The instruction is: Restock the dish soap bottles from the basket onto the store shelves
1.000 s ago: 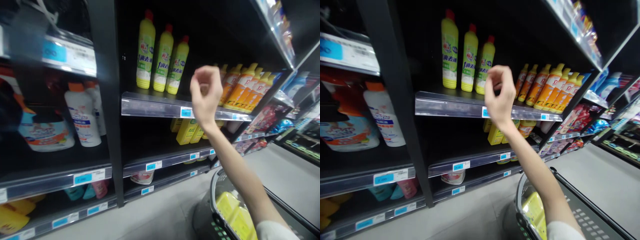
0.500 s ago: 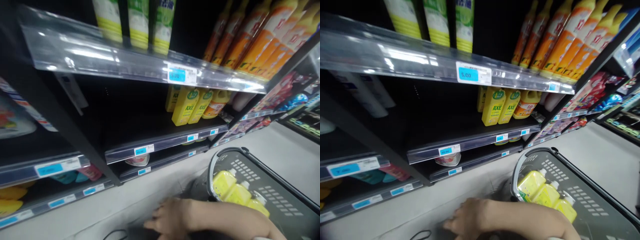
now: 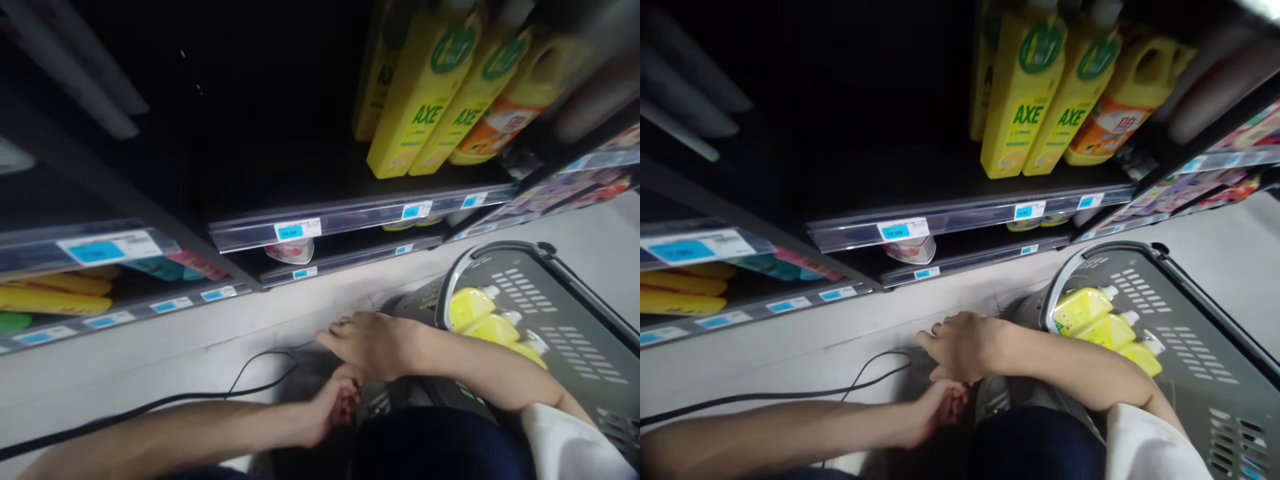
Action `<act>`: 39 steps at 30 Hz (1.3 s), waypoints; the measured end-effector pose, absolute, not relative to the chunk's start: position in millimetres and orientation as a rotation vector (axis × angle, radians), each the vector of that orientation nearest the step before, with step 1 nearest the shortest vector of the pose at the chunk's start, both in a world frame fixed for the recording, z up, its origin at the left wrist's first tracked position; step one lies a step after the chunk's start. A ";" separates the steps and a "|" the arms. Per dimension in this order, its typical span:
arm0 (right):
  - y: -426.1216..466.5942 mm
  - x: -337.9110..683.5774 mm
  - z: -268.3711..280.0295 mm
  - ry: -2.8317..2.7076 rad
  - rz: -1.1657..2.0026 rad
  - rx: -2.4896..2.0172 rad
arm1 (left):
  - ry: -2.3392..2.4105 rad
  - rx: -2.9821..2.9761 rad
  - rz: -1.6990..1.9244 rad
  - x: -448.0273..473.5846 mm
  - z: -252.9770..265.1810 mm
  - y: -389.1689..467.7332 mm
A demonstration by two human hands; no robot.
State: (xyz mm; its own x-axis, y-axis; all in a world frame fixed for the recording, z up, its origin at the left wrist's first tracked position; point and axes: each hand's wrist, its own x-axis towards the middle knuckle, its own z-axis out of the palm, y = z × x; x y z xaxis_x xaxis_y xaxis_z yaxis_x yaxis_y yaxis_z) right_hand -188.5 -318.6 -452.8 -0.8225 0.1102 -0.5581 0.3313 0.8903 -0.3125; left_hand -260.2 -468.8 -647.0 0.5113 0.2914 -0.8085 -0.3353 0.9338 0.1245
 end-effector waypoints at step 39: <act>-316.6 -198.4 -448.1 2.314 -0.336 0.394 | 0.862 0.073 0.382 -260.5 -646.2 -479.7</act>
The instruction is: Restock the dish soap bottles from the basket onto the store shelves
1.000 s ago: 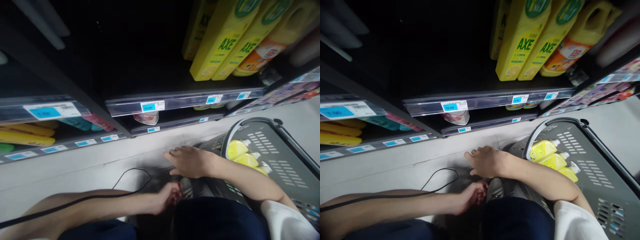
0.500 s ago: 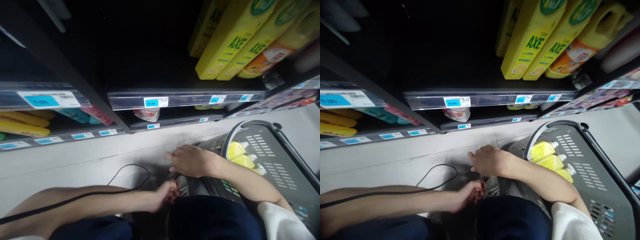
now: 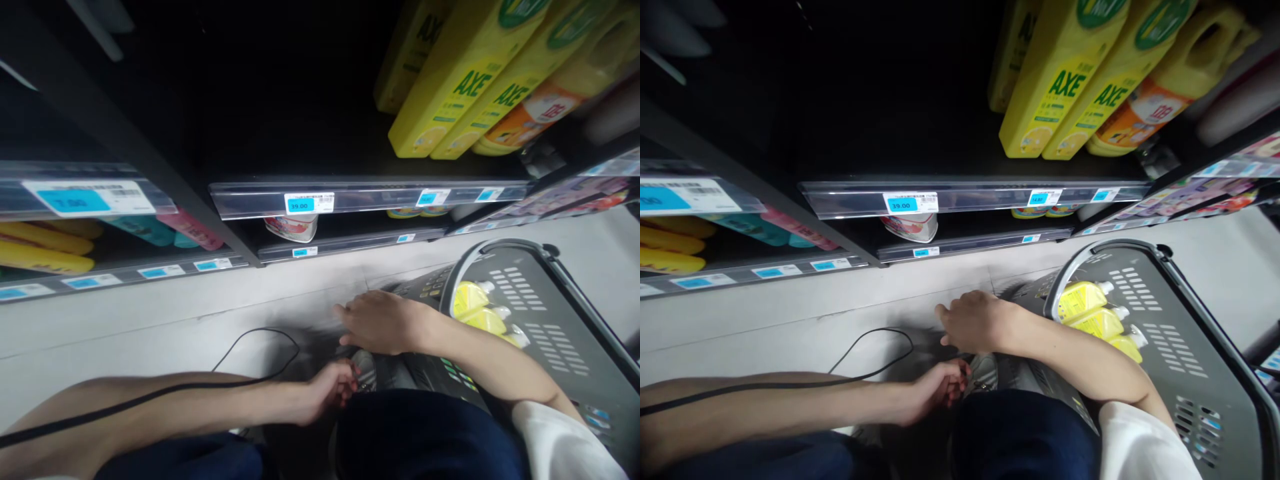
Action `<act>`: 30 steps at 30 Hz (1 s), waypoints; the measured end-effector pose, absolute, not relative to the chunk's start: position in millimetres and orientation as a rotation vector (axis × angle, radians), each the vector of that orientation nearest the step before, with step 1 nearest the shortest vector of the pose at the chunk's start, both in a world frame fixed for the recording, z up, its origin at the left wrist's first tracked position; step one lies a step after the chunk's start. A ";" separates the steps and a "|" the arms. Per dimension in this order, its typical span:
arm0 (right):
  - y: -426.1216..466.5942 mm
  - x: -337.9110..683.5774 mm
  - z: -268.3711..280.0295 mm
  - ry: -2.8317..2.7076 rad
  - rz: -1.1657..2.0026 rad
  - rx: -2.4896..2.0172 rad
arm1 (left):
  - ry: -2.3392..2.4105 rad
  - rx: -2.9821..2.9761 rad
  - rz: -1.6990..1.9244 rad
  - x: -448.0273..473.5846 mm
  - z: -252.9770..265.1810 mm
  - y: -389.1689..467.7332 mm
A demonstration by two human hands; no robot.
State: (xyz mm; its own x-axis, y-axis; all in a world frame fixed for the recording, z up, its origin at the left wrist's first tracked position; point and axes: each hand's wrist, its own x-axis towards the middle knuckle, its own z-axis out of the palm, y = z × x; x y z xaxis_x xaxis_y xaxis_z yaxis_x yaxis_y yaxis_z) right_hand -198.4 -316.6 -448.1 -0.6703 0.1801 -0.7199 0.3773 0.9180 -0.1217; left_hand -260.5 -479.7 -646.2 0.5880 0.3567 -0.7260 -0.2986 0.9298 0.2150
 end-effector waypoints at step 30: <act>-313.8 -199.8 -447.1 2.310 -0.353 0.372 | 0.870 0.095 0.389 -264.3 -634.0 -477.2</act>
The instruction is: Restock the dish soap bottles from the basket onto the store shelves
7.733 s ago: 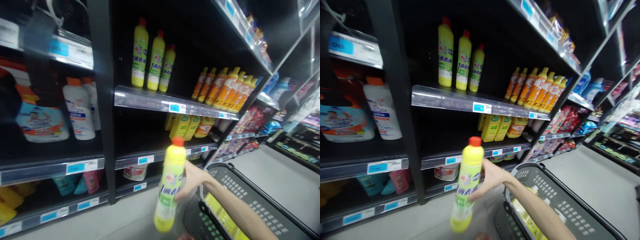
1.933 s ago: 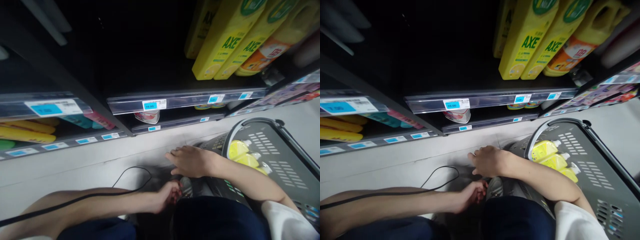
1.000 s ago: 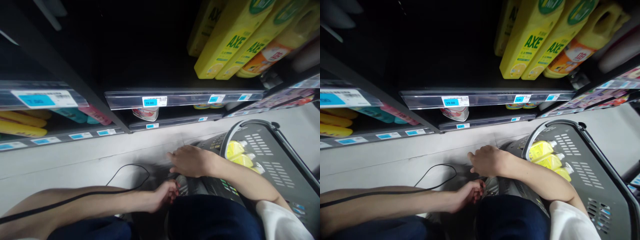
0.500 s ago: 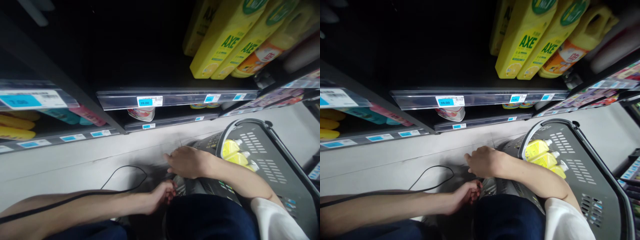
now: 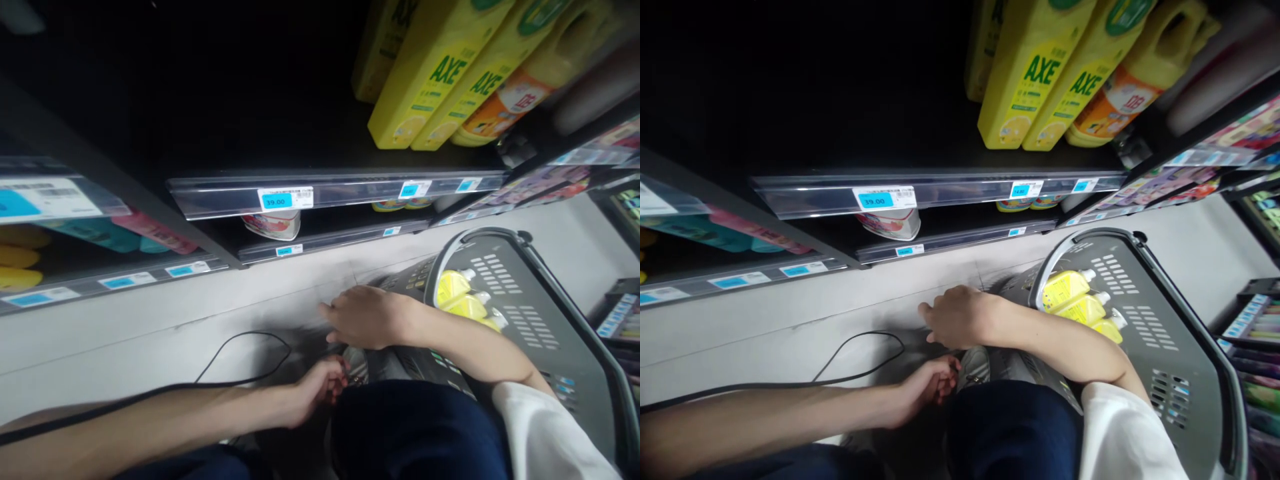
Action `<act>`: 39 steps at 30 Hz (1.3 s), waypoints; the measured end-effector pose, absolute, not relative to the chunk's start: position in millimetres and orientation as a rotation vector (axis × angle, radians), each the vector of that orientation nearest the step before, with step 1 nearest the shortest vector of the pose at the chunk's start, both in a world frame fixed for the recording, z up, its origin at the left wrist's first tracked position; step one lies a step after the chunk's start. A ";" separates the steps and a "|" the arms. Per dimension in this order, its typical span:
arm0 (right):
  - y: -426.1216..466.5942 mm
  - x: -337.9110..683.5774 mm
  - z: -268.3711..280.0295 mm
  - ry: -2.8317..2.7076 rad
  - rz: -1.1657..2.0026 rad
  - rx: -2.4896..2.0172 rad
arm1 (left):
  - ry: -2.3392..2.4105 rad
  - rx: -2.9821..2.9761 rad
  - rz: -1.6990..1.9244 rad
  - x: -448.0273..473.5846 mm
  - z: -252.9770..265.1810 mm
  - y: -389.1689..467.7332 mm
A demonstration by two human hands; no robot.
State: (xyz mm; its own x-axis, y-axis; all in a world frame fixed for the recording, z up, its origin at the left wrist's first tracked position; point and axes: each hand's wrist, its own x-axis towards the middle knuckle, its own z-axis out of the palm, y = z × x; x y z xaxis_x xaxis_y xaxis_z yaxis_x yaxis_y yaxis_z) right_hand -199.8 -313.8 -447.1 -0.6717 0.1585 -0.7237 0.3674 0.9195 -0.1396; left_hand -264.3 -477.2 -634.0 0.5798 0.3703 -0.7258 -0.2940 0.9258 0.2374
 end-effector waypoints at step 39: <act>-300.6 84.5 -460.0 2.241 -0.794 2.796 | 0.859 0.119 0.229 -266.1 -630.7 -476.8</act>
State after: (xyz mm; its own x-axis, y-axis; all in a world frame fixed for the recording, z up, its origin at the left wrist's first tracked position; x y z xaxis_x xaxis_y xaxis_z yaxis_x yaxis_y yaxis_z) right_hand 84.5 -300.6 -460.0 0.2180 0.9760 0.0005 0.7577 -0.1689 -0.6304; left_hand -266.1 -476.8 -630.7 0.6310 0.2473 -0.7353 -0.1515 0.9689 0.1959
